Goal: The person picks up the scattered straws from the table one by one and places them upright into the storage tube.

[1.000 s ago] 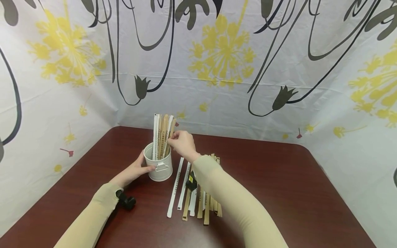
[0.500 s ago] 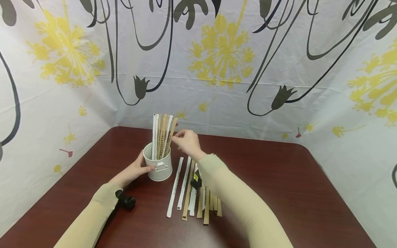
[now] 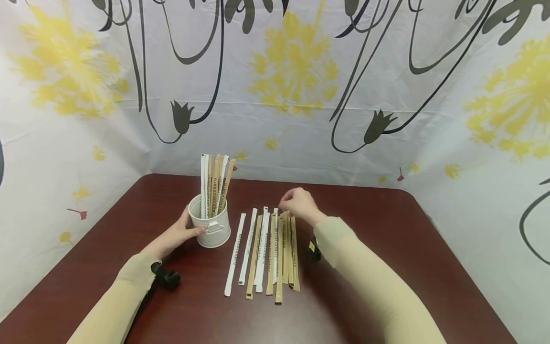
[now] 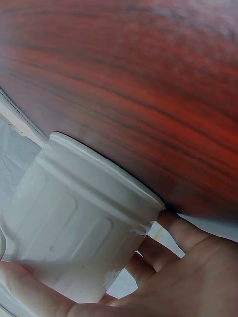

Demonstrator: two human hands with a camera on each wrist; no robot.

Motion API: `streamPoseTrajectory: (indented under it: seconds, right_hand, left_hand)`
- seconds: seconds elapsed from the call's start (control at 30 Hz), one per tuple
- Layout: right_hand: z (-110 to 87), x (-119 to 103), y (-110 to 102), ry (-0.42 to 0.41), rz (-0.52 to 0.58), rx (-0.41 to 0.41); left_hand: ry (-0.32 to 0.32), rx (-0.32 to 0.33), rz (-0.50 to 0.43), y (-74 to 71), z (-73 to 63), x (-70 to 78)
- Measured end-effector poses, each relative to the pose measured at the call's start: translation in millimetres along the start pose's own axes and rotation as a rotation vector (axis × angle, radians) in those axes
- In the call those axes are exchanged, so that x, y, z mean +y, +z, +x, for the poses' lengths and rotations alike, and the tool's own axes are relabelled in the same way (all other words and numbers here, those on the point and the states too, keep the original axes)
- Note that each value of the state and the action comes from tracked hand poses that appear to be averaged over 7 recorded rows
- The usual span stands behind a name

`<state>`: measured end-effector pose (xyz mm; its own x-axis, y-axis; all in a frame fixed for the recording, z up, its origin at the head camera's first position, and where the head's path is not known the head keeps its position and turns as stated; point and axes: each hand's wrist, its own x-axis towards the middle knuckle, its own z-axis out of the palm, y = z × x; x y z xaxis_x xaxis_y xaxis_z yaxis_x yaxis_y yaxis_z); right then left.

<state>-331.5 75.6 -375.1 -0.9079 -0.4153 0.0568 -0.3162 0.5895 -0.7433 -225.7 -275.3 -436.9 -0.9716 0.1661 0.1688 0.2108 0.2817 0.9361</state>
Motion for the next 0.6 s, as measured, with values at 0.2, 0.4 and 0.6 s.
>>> streamPoseTrajectory:
  seconds: [0.2, 0.4, 0.6]
  right_hand:
    - [-11.8, 31, -2, 0.082, -0.1, -0.104]
    - [-16.6, 49, 5, 0.12, -0.184, -0.128]
    - [-15.8, 52, 11, 0.157, -0.245, -0.104]
  left_hand:
    - [-0.027, -0.016, 0.01, -0.2, -0.4, 2.1]
    - [-0.006, -0.011, 0.008, 1.5, -0.3, 0.9]
    - [0.004, -0.012, 0.013, 0.8, -0.8, 2.6]
